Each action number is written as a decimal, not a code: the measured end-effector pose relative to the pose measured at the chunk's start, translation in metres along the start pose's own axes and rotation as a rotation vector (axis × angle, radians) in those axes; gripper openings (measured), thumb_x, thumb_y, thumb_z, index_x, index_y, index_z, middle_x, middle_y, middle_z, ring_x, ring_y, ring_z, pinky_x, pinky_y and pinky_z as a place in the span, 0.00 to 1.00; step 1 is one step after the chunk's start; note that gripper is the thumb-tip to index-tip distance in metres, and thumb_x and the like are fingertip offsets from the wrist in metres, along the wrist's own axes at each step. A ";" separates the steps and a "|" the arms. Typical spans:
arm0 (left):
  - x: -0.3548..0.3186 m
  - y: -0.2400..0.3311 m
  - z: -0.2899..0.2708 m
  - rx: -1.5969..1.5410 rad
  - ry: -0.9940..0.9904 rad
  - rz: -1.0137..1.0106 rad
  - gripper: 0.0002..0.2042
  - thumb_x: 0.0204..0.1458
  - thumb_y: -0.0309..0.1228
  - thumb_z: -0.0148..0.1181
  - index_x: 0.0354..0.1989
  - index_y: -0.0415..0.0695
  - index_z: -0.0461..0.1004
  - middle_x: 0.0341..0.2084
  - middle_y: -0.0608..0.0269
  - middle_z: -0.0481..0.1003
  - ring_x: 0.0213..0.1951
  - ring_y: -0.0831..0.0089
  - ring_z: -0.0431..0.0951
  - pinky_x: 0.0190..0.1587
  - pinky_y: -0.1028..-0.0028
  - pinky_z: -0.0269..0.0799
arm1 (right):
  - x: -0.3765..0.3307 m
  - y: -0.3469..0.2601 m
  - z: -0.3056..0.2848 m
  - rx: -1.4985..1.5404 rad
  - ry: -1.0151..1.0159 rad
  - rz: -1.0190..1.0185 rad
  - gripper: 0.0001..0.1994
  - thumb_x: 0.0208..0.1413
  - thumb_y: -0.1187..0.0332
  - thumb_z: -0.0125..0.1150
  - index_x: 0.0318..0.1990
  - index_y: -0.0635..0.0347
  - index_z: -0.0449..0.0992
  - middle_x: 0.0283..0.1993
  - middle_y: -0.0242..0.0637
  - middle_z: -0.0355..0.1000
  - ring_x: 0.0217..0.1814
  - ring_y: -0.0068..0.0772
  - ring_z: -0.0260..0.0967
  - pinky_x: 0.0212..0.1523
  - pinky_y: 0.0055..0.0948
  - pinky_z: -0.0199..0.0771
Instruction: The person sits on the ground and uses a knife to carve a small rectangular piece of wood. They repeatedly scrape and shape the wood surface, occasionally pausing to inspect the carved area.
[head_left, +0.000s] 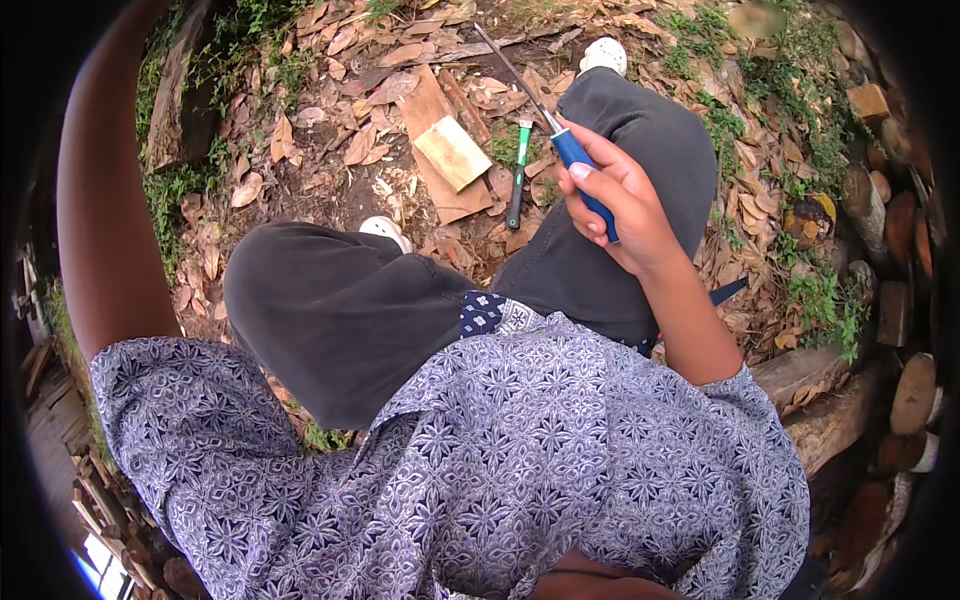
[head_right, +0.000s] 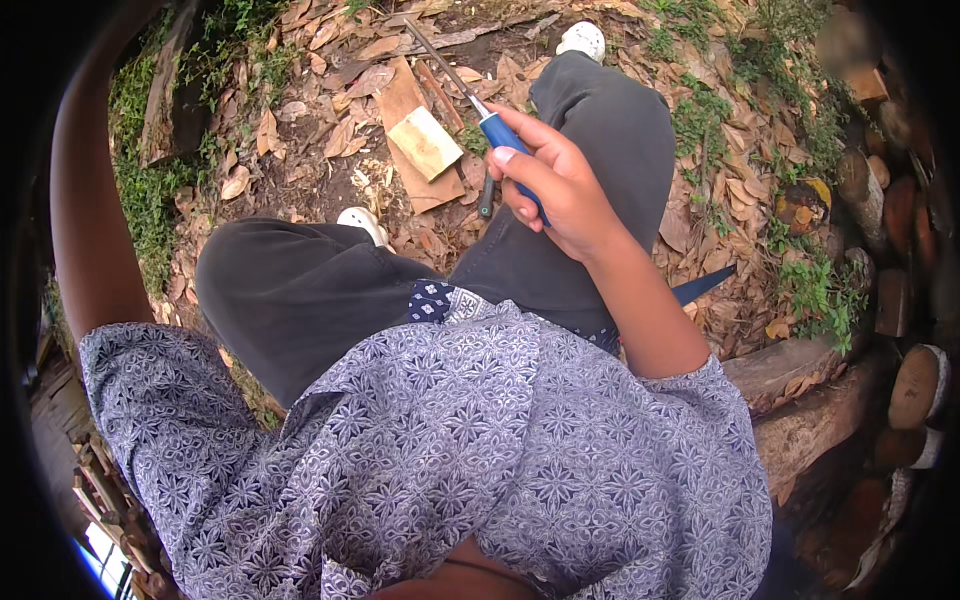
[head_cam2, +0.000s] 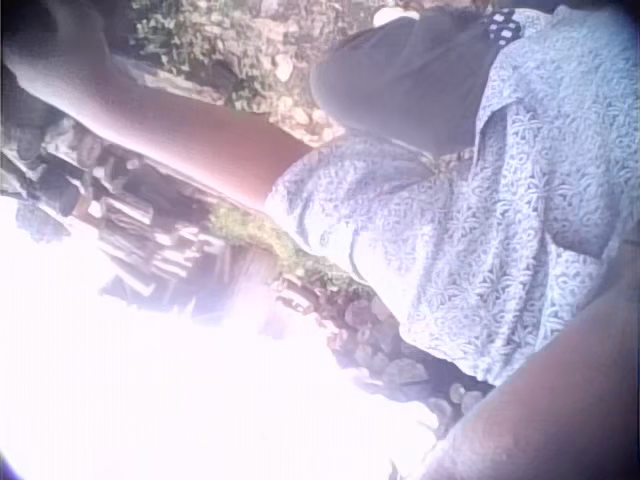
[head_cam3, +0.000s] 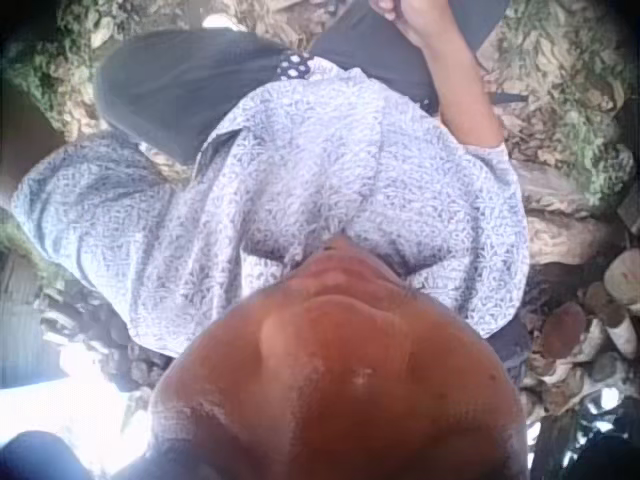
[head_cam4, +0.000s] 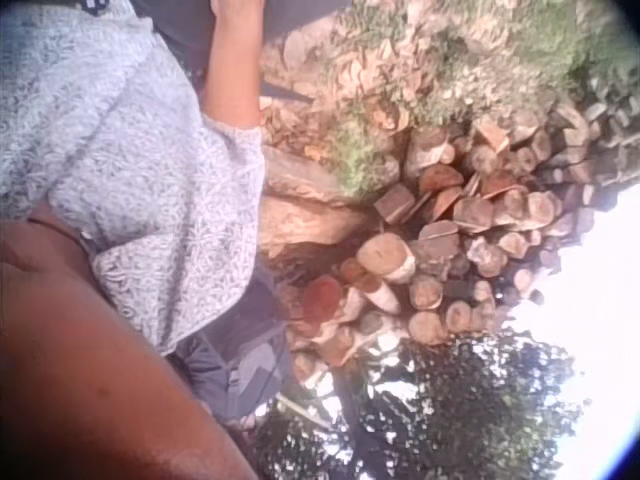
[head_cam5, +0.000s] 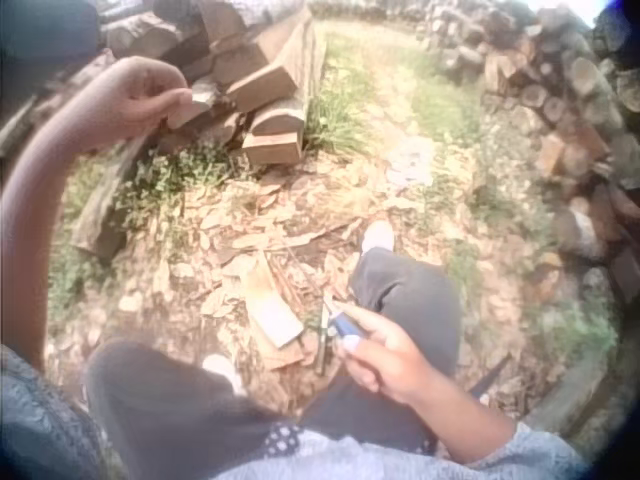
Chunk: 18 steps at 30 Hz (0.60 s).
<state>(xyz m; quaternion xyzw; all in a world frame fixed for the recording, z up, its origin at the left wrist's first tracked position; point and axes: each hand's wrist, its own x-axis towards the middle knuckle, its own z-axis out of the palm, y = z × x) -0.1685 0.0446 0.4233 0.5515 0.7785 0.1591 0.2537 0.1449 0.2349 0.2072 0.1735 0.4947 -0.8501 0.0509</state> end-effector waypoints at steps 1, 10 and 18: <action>0.003 -0.028 0.029 -0.044 -0.050 -0.075 0.16 0.60 0.39 0.59 0.54 0.50 0.75 0.41 0.53 0.80 0.41 0.65 0.81 0.45 0.62 0.76 | 0.002 -0.004 0.003 -0.033 -0.011 0.019 0.30 0.64 0.67 0.52 0.71 0.65 0.54 0.36 0.30 0.66 0.21 0.11 0.57 0.17 0.13 0.58; 0.066 -0.180 0.237 0.373 -0.234 -0.126 0.18 0.57 0.40 0.61 0.56 0.52 0.76 0.49 0.57 0.79 0.51 0.59 0.79 0.53 0.61 0.74 | 0.036 -0.086 0.028 -0.310 0.044 -0.154 0.28 0.67 0.60 0.49 0.68 0.71 0.58 0.23 0.24 0.59 0.20 0.11 0.53 0.20 0.14 0.54; 0.111 -0.222 0.247 0.185 -0.335 -0.169 0.20 0.52 0.25 0.55 0.56 0.45 0.75 0.49 0.50 0.78 0.52 0.53 0.77 0.54 0.59 0.73 | 0.160 -0.173 0.028 -1.233 0.021 -0.032 0.19 0.65 0.61 0.52 0.59 0.60 0.68 0.28 0.26 0.63 0.26 0.19 0.58 0.28 0.23 0.65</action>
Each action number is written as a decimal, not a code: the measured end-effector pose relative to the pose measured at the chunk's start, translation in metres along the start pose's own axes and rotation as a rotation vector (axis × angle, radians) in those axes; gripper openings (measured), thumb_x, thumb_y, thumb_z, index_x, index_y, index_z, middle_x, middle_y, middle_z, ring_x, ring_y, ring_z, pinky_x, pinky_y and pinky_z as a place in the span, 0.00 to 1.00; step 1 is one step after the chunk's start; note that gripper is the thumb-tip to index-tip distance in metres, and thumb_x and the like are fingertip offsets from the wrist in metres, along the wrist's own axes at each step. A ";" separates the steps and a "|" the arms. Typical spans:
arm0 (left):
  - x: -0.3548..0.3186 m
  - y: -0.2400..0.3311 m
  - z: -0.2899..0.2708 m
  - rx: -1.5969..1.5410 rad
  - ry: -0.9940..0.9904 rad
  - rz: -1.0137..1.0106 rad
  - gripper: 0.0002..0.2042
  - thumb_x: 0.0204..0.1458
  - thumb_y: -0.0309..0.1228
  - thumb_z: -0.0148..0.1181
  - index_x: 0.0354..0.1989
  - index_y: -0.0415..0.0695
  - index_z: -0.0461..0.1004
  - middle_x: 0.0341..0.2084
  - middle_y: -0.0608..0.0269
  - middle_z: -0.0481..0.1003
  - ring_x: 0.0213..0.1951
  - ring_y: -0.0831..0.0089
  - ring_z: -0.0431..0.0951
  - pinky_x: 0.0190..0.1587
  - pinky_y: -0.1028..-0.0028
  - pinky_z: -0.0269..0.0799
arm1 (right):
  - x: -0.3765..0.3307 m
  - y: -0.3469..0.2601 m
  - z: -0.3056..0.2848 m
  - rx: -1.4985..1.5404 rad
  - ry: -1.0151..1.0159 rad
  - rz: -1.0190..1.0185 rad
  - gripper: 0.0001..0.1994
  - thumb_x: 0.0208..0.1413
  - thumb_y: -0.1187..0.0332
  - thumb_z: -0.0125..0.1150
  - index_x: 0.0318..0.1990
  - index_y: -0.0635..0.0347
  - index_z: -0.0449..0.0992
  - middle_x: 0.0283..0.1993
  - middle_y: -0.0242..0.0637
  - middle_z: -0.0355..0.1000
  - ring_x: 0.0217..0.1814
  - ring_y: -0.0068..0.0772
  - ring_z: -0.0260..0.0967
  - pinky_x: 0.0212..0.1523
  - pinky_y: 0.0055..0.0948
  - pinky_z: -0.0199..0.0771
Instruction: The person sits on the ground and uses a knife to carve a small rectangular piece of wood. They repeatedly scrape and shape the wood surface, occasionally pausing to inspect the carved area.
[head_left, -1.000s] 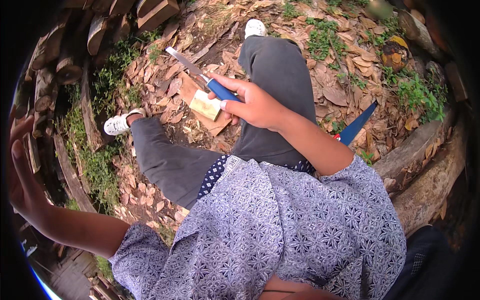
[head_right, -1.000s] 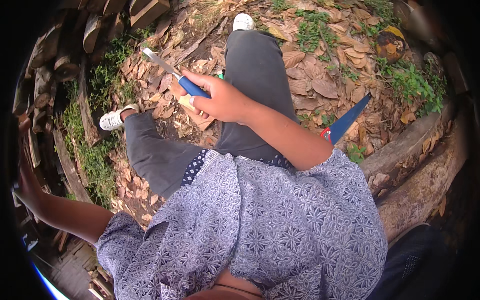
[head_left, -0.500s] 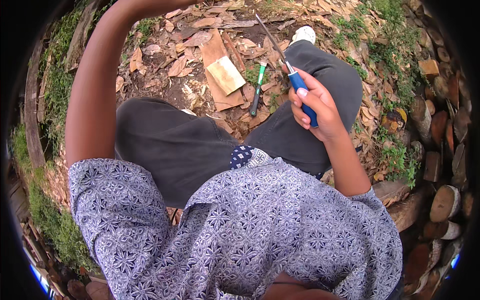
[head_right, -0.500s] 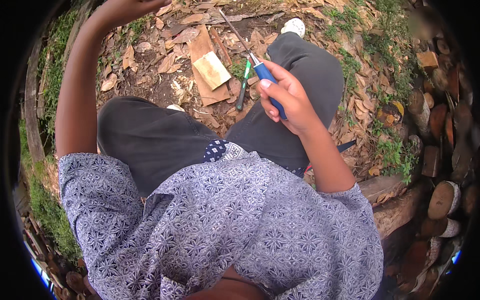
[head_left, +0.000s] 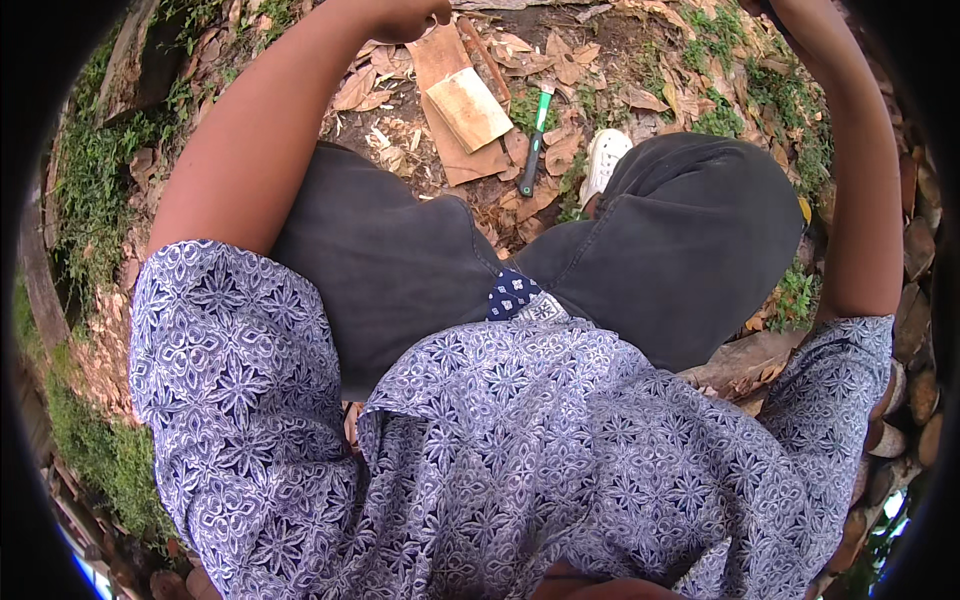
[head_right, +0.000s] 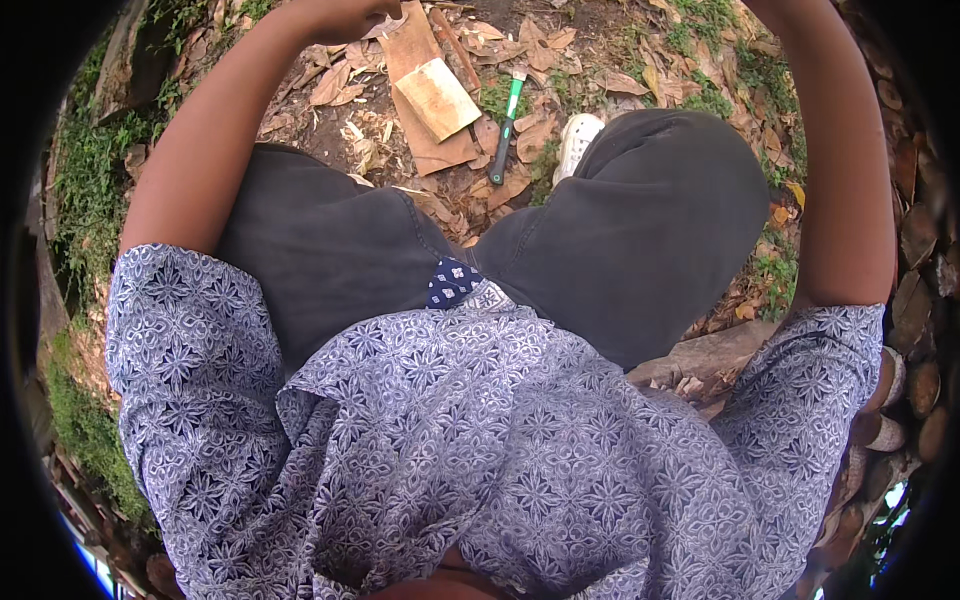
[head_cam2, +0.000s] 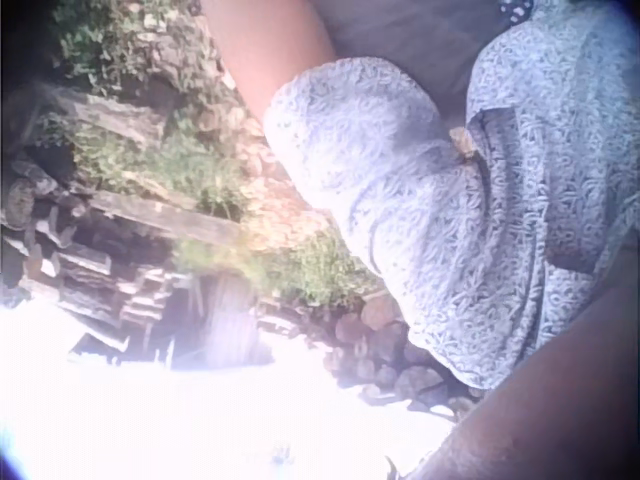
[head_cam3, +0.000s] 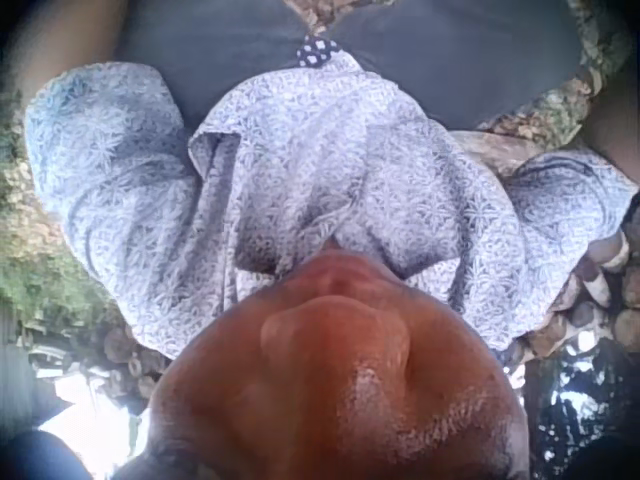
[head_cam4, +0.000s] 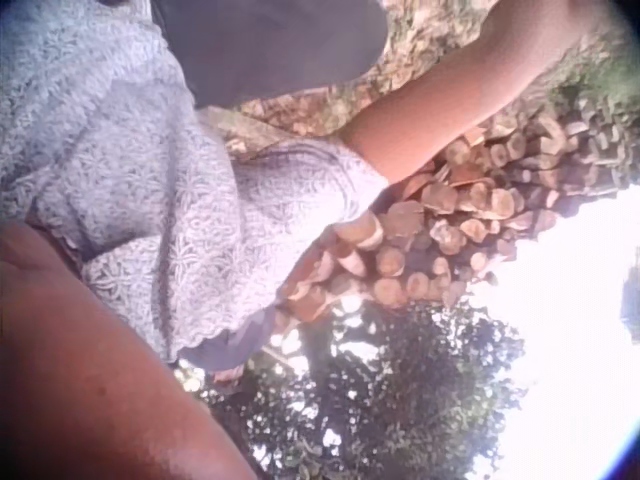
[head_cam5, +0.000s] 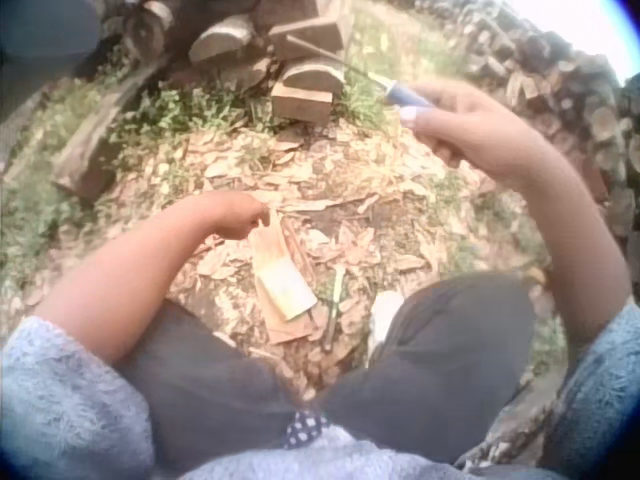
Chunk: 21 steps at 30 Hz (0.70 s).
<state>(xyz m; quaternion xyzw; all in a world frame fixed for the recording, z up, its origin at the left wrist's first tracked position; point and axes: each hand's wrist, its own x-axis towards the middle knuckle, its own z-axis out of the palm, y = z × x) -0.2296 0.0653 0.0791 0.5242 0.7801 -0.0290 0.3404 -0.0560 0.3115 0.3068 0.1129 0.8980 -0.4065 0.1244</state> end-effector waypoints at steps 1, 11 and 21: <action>-0.004 -0.007 0.005 0.010 -0.055 -0.078 0.23 0.52 0.28 0.58 0.59 0.45 0.73 0.51 0.49 0.77 0.54 0.52 0.76 0.56 0.59 0.72 | 0.018 -0.008 0.013 -0.083 -0.060 -0.003 0.17 0.64 0.62 0.54 0.56 0.58 0.70 0.28 0.27 0.65 0.27 0.21 0.60 0.30 0.24 0.67; -0.003 -0.005 0.051 0.157 -0.192 -0.074 0.23 0.55 0.48 0.62 0.50 0.41 0.75 0.45 0.50 0.77 0.49 0.54 0.78 0.52 0.61 0.73 | 0.041 0.057 0.100 -0.308 -0.501 0.081 0.15 0.60 0.62 0.52 0.46 0.64 0.76 0.38 0.43 0.77 0.40 0.37 0.73 0.45 0.38 0.72; -0.033 0.023 0.055 -0.067 -0.210 0.035 0.25 0.57 0.45 0.60 0.57 0.41 0.73 0.51 0.46 0.76 0.55 0.52 0.75 0.59 0.61 0.69 | 0.020 0.029 0.073 -0.140 -0.520 -0.001 0.11 0.52 0.70 0.51 0.38 0.66 0.76 0.34 0.51 0.76 0.37 0.45 0.73 0.40 0.42 0.70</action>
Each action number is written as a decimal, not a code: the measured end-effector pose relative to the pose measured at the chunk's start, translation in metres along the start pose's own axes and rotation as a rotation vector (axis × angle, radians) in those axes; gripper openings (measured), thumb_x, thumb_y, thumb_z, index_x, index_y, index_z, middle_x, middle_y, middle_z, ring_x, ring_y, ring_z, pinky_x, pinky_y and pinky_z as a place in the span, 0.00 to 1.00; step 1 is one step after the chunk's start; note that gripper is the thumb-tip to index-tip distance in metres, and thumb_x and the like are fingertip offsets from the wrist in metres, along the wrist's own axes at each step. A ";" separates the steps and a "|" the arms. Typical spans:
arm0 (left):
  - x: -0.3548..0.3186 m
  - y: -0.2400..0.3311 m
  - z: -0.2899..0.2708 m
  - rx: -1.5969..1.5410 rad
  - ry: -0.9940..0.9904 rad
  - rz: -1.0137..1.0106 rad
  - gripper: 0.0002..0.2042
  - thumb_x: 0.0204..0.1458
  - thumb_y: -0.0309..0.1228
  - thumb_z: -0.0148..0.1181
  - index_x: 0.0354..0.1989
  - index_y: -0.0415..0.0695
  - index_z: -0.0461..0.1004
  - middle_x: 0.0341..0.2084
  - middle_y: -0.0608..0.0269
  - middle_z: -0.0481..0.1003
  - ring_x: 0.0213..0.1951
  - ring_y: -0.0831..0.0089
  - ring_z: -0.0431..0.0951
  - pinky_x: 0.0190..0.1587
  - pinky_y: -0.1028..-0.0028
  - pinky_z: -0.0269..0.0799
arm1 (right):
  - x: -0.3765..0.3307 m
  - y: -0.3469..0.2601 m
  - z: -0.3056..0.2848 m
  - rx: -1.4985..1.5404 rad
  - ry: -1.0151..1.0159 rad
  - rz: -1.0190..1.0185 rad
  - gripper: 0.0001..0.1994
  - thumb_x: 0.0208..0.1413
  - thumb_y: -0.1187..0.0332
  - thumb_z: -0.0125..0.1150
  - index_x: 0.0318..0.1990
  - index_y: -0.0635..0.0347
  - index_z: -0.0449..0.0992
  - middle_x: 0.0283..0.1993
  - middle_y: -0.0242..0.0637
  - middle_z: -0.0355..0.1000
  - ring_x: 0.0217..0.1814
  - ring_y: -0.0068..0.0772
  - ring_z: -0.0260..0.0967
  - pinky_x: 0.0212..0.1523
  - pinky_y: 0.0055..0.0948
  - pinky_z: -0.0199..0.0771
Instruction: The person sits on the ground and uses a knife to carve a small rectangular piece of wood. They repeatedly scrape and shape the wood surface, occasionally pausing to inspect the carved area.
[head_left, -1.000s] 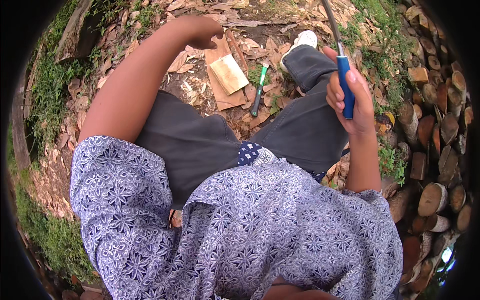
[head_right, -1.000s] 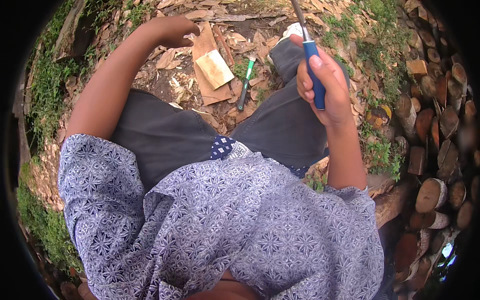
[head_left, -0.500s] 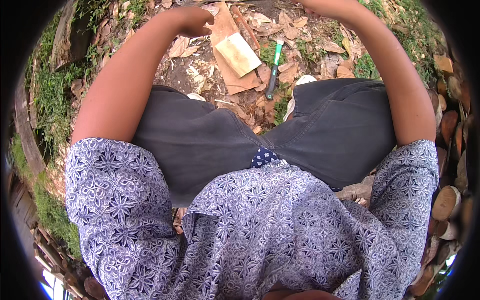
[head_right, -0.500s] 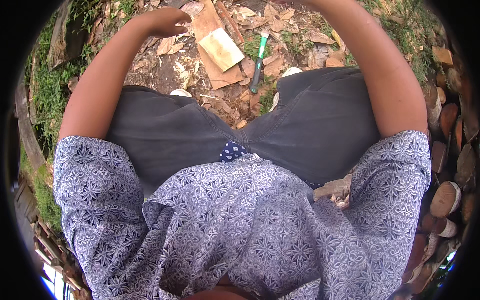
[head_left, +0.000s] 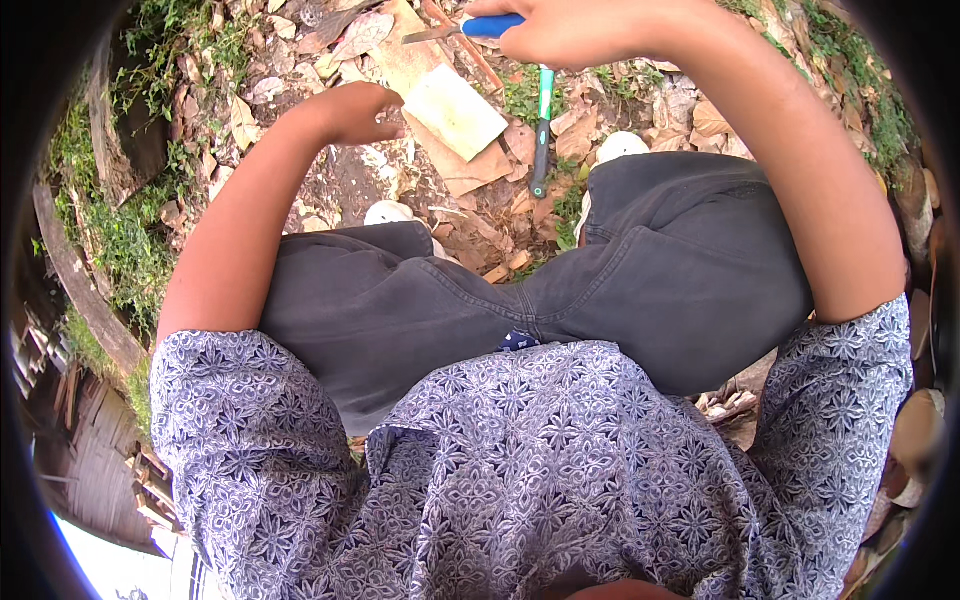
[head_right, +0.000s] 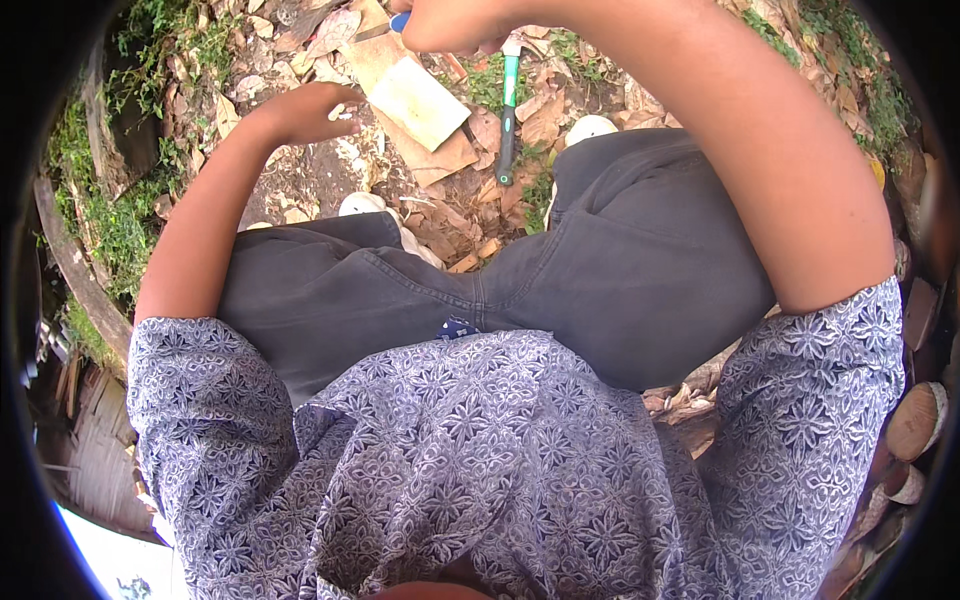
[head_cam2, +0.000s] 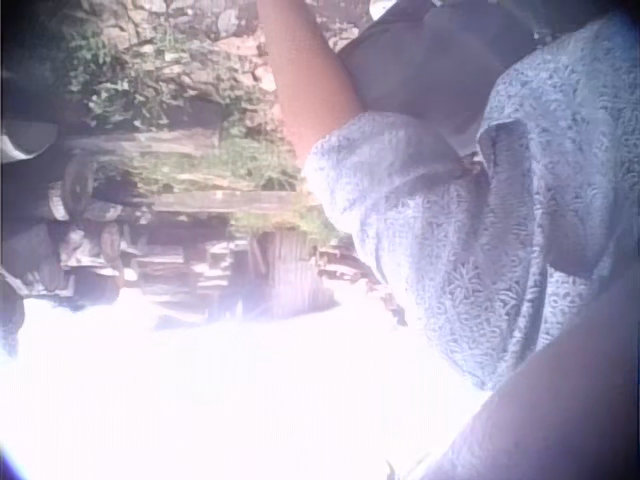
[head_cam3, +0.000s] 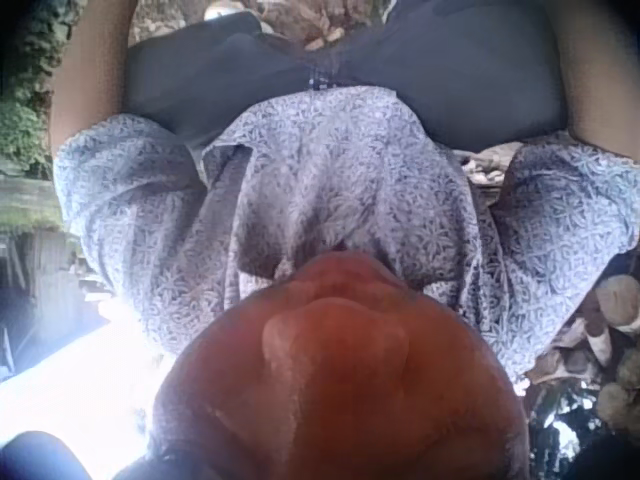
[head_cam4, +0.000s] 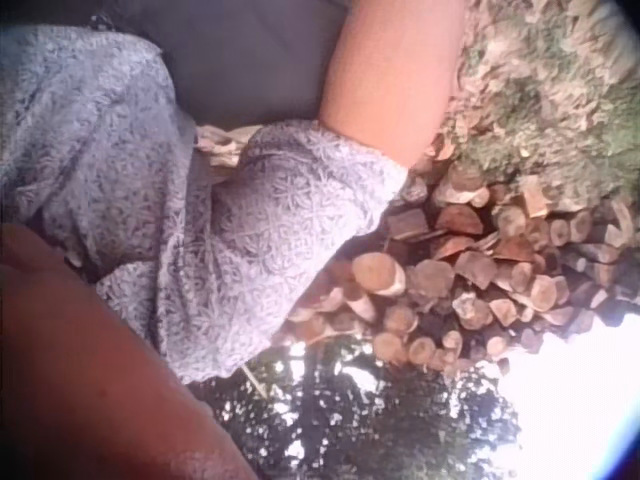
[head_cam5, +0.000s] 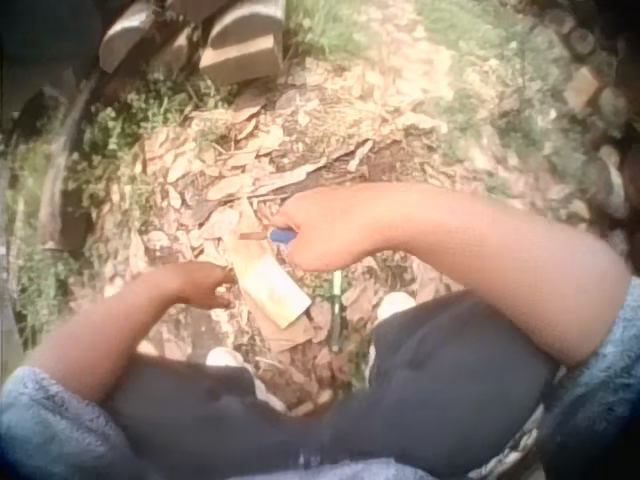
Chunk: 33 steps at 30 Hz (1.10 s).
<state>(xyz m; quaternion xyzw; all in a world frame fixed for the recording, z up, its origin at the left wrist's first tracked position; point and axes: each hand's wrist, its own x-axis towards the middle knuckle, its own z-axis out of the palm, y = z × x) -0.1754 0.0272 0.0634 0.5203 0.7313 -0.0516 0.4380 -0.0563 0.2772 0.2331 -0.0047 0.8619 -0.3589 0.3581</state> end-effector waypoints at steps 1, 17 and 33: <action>0.000 0.001 -0.001 -0.014 0.012 -0.009 0.26 0.57 0.45 0.60 0.59 0.41 0.71 0.53 0.45 0.75 0.56 0.52 0.74 0.60 0.61 0.68 | 0.000 0.008 0.003 0.031 0.023 -0.051 0.11 0.52 0.69 0.52 0.38 0.66 0.77 0.34 0.51 0.77 0.38 0.46 0.74 0.41 0.43 0.70; -0.001 -0.012 0.021 0.128 -0.037 -0.041 0.28 0.57 0.44 0.60 0.61 0.39 0.68 0.57 0.45 0.72 0.58 0.50 0.72 0.61 0.60 0.67 | -0.041 -0.021 -0.015 0.127 0.130 -0.063 0.14 0.57 0.66 0.55 0.45 0.68 0.78 0.39 0.50 0.77 0.39 0.43 0.73 0.41 0.40 0.71; 0.079 0.067 0.136 -0.644 0.558 -0.672 0.65 0.41 0.64 0.66 0.74 0.40 0.28 0.73 0.41 0.36 0.73 0.46 0.45 0.72 0.55 0.48 | -0.033 -0.014 -0.004 0.203 0.386 -0.032 0.15 0.62 0.63 0.44 0.38 0.64 0.75 0.31 0.39 0.71 0.30 0.33 0.66 0.34 0.39 0.71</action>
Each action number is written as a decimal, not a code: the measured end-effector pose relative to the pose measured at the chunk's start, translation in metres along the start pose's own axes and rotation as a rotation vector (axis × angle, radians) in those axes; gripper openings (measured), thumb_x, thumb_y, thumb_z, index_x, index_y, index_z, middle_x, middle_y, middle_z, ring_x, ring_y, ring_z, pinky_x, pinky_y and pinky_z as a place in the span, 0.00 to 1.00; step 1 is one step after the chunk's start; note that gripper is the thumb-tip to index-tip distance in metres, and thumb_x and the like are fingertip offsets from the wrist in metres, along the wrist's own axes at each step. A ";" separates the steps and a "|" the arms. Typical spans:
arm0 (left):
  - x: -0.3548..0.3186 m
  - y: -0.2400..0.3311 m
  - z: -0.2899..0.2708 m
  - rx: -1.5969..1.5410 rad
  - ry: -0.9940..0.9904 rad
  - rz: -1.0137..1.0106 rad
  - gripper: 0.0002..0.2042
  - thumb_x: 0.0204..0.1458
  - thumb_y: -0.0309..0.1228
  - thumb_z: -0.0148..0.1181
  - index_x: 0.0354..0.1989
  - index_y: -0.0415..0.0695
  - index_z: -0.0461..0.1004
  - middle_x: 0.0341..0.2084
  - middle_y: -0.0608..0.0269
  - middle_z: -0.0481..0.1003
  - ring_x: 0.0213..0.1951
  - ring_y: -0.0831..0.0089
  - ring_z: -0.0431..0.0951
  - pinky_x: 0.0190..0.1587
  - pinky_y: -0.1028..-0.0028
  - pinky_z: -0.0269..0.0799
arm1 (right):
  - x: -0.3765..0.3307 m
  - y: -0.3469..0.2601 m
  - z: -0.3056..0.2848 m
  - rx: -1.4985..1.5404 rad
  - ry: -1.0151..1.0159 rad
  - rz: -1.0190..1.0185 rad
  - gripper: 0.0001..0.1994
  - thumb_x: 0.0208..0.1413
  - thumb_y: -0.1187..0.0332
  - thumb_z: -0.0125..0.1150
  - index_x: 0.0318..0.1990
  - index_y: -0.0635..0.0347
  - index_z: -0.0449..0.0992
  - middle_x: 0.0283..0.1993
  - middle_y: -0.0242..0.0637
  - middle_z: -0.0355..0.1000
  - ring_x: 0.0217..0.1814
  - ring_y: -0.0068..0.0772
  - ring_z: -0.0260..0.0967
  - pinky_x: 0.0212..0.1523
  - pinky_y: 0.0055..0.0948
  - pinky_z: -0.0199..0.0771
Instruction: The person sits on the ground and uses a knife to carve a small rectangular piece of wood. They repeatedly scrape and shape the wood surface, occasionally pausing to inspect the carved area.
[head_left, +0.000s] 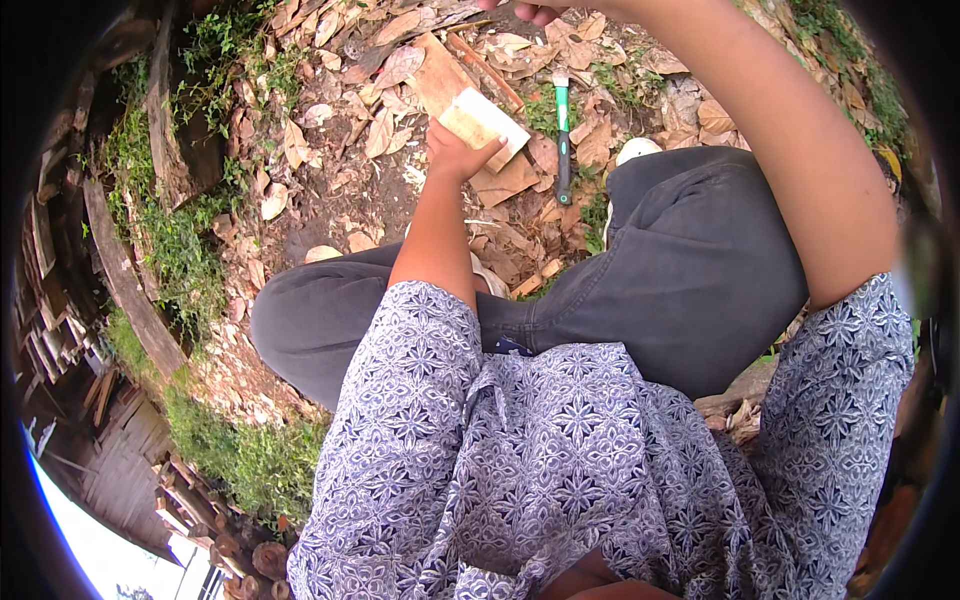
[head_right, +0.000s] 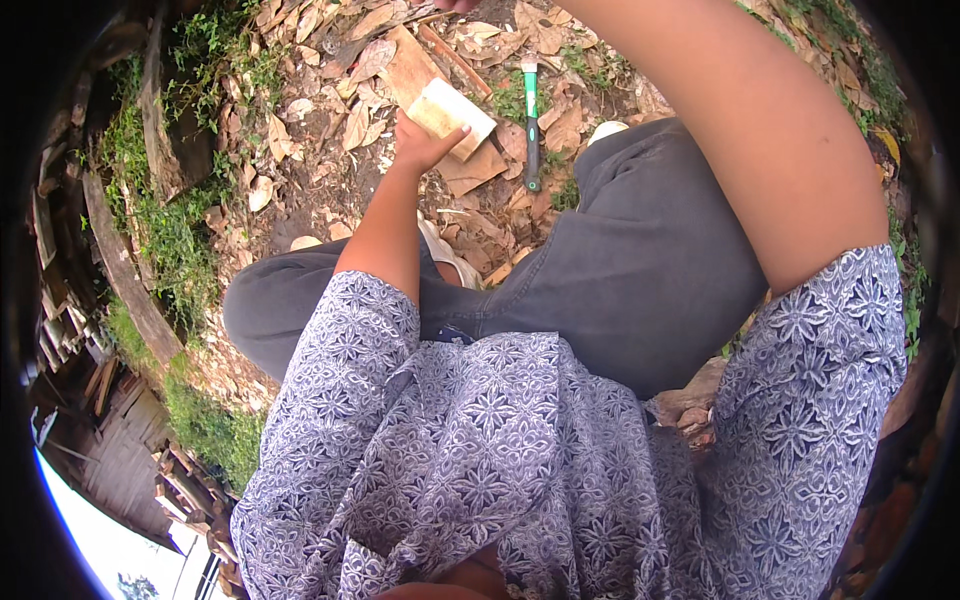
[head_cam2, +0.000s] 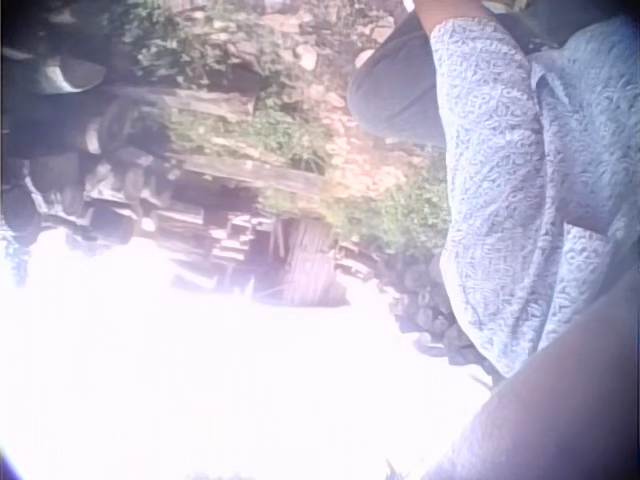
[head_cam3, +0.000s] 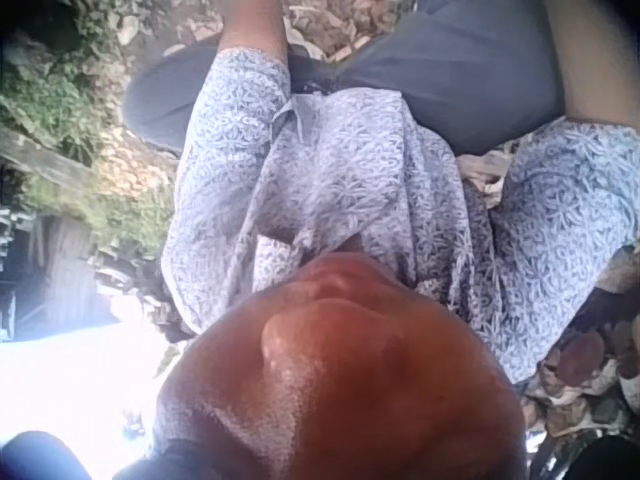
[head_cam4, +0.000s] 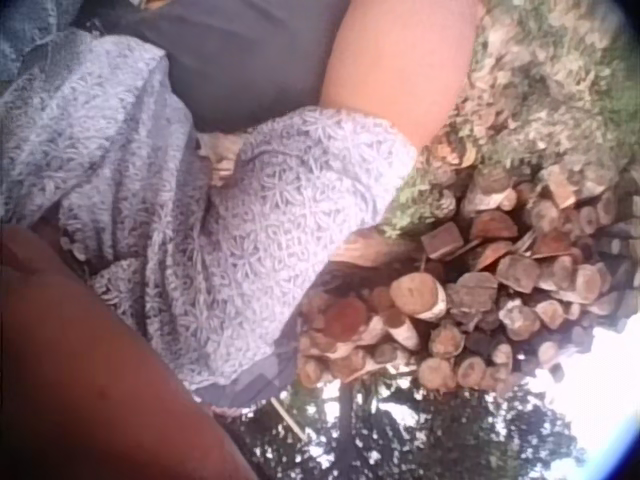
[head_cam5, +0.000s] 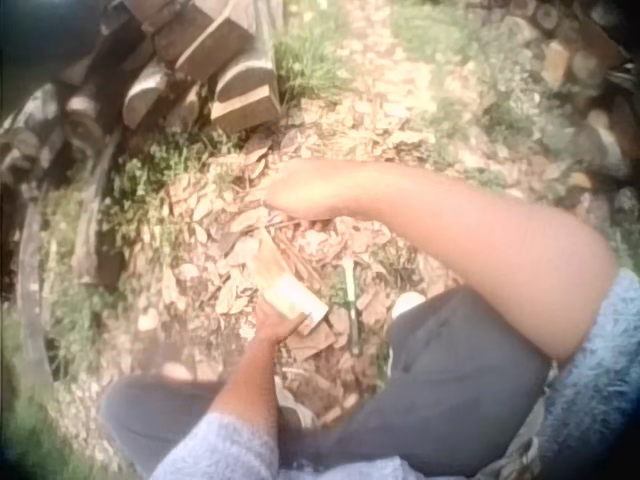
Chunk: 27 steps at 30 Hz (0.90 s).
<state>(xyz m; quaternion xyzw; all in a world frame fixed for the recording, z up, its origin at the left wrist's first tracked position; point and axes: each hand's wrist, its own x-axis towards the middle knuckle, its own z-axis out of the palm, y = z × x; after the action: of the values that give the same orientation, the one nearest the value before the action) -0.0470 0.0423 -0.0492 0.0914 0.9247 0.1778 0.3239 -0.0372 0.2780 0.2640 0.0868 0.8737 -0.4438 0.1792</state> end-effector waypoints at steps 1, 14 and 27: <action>0.004 -0.003 0.025 -0.219 0.111 -0.050 0.64 0.43 0.64 0.65 0.74 0.40 0.27 0.74 0.42 0.34 0.74 0.47 0.41 0.73 0.55 0.44 | 0.000 0.000 0.000 -0.044 -0.014 -0.010 0.15 0.63 0.63 0.43 0.41 0.64 0.76 0.33 0.40 0.72 0.31 0.34 0.67 0.35 0.39 0.71; -0.013 0.018 0.085 -0.329 0.537 -0.283 0.32 0.62 0.45 0.48 0.73 0.52 0.50 0.70 0.46 0.47 0.68 0.50 0.51 0.64 0.44 0.46 | -0.037 0.089 0.065 -0.264 -0.093 0.116 0.24 0.66 0.61 0.49 0.66 0.60 0.66 0.40 0.41 0.77 0.38 0.29 0.74 0.42 0.30 0.74; -0.004 0.010 0.083 -0.396 0.487 -0.212 0.30 0.61 0.39 0.48 0.73 0.53 0.52 0.72 0.53 0.45 0.70 0.55 0.48 0.67 0.49 0.40 | -0.002 0.112 0.123 -0.389 -0.175 0.197 0.25 0.64 0.62 0.46 0.69 0.52 0.64 0.58 0.48 0.73 0.58 0.46 0.72 0.59 0.40 0.68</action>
<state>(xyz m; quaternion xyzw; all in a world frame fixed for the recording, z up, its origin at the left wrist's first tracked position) 0.0091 0.0725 -0.1038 -0.1152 0.9268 0.3362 0.1215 0.0287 0.2451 0.1150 0.0968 0.9112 -0.2532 0.3102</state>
